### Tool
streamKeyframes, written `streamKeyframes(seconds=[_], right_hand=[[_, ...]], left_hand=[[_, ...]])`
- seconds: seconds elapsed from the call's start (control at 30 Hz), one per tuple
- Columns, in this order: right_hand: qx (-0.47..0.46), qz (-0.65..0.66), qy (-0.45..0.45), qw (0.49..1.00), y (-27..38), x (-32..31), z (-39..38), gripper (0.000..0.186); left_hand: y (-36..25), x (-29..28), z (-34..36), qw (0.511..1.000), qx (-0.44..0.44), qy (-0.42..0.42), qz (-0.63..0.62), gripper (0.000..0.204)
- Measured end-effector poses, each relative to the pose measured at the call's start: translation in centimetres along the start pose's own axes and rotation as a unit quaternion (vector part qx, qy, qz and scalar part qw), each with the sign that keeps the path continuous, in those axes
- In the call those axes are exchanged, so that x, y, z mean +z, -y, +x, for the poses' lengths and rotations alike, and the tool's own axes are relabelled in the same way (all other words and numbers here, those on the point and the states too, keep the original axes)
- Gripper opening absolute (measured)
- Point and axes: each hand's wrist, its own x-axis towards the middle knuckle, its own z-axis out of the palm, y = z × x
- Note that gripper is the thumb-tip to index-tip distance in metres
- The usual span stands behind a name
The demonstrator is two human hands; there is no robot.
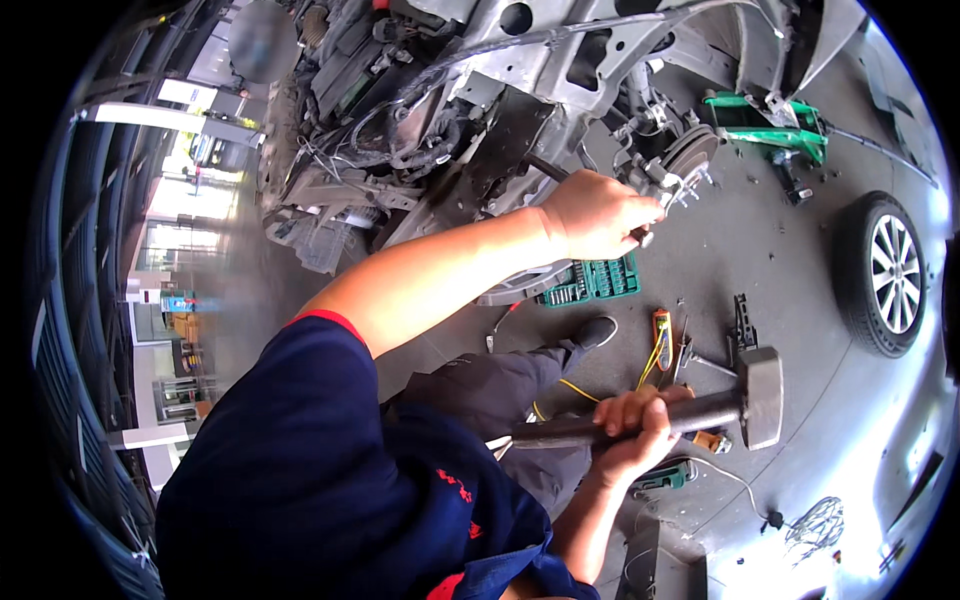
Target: The person picks up a chisel and a hammer, repeatedly strikes the car frame using the chisel and hammers, and touches the frame by hand.
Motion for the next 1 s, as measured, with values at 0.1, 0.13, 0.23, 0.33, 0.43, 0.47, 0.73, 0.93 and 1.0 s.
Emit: streamKeyframes(seconds=[0.1, 0.13, 0.23, 0.33, 0.43, 0.47, 0.73, 0.93, 1.0], right_hand=[[0.102, -0.096, 0.086, 0.986, -1.7, 2.0, 1.7, 0.016], [0.146, -0.131, 0.114, 0.974, -2.0, 2.9, 2.7, 0.013], [0.111, -0.204, 0.141, 0.962, -1.1, 3.7, 3.7, 0.013], [0.061, -0.203, 0.081, 0.974, 2.0, 3.4, 2.7, 0.015], [-0.05, -0.111, 0.033, 0.992, 3.5, 3.4, 2.1, 0.023], [-0.067, -0.097, 0.032, 0.993, 3.6, 2.8, 2.2, 0.021], [0.067, -0.085, 0.044, 0.993, 0.1, 3.3, 3.2, 0.025], [0.093, -0.036, 0.053, 0.994, -2.0, 2.4, 2.3, 0.025], [0.095, -0.03, 0.084, 0.992, -2.7, 2.8, 1.9, 0.024]], left_hand=[[-0.1, 0.1, 0.2, 1.0, 0.005, 0.001, -0.011, 0.033], [0.1, 0.1, 0.2, 1.0, 0.005, 0.0, -0.014, 0.033], [0.8, -0.2, 0.0, 0.999, 0.005, -0.029, -0.024, 0.04], [0.7, -0.4, -0.2, 0.998, 0.001, -0.057, -0.041, 0.039], [0.3, -0.5, 0.3, 0.996, 0.002, -0.073, -0.054, 0.039], [0.3, -0.6, 0.5, 0.996, 0.001, -0.074, -0.055, 0.039], [0.3, -0.4, 2.2, 0.99, -0.042, -0.13, -0.022, 0.036], [-0.4, -1.3, -0.2, 0.984, 0.043, -0.163, -0.064, 0.044], [-0.5, -1.7, 0.9, 0.982, -0.014, -0.148, -0.113, 0.048]])
